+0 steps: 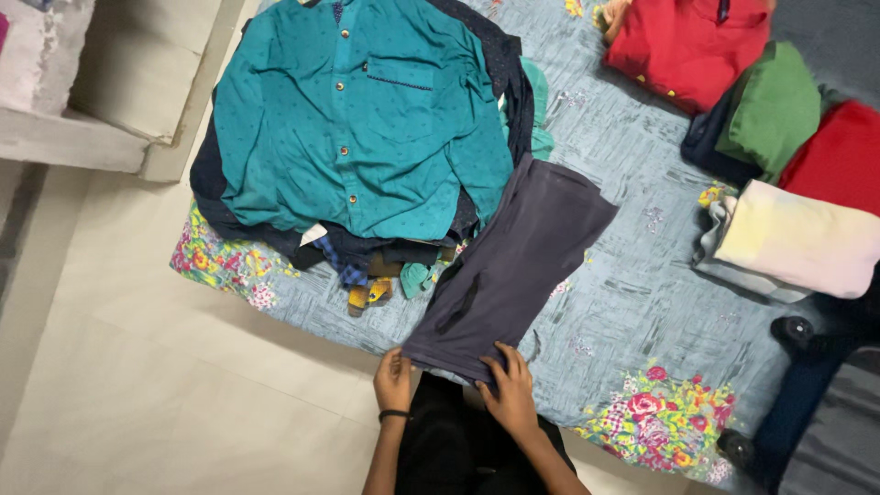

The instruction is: The person folds several shirts and a pair of shorts one at a time on a bed and stacks them neatly.

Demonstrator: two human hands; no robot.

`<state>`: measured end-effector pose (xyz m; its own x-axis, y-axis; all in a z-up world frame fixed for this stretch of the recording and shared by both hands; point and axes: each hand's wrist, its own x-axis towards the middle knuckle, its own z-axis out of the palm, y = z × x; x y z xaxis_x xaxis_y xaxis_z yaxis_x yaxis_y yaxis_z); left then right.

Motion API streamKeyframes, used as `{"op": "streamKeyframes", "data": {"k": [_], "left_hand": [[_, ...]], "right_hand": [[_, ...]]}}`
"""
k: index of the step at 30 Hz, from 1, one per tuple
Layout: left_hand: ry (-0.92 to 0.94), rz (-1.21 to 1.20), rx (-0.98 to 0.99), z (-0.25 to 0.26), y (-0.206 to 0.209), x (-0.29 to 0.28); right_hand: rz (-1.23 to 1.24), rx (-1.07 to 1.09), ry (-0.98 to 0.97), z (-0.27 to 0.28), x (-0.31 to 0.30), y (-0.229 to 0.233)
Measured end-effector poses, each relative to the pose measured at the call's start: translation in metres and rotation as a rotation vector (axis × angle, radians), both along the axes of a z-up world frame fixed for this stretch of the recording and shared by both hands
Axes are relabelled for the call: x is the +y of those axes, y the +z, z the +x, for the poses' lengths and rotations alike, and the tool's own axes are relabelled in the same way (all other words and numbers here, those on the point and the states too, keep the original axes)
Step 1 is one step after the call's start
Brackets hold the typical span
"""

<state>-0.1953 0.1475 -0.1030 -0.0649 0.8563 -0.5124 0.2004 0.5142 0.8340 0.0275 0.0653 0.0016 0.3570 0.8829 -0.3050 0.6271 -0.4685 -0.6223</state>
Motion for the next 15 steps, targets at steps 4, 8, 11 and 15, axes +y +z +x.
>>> {"op": "streamKeyframes", "data": {"k": [4, 8, 11, 15], "left_hand": [[-0.274, 0.010, 0.378, 0.005, 0.058, 0.028], [-0.609, 0.426, 0.440, 0.029, 0.079, 0.052], [-0.651, 0.277, 0.486, 0.045, 0.061, 0.050], [-0.627, 0.043, 0.497, 0.041, 0.008, 0.040]], "right_hand": [[-0.008, 0.107, -0.162, -0.005, -0.016, -0.022], [0.046, 0.267, -0.613, -0.024, -0.043, -0.049], [-0.080, 0.566, -0.958, -0.030, -0.045, -0.063], [-0.302, 0.791, -1.088, -0.033, -0.041, -0.074]]}}
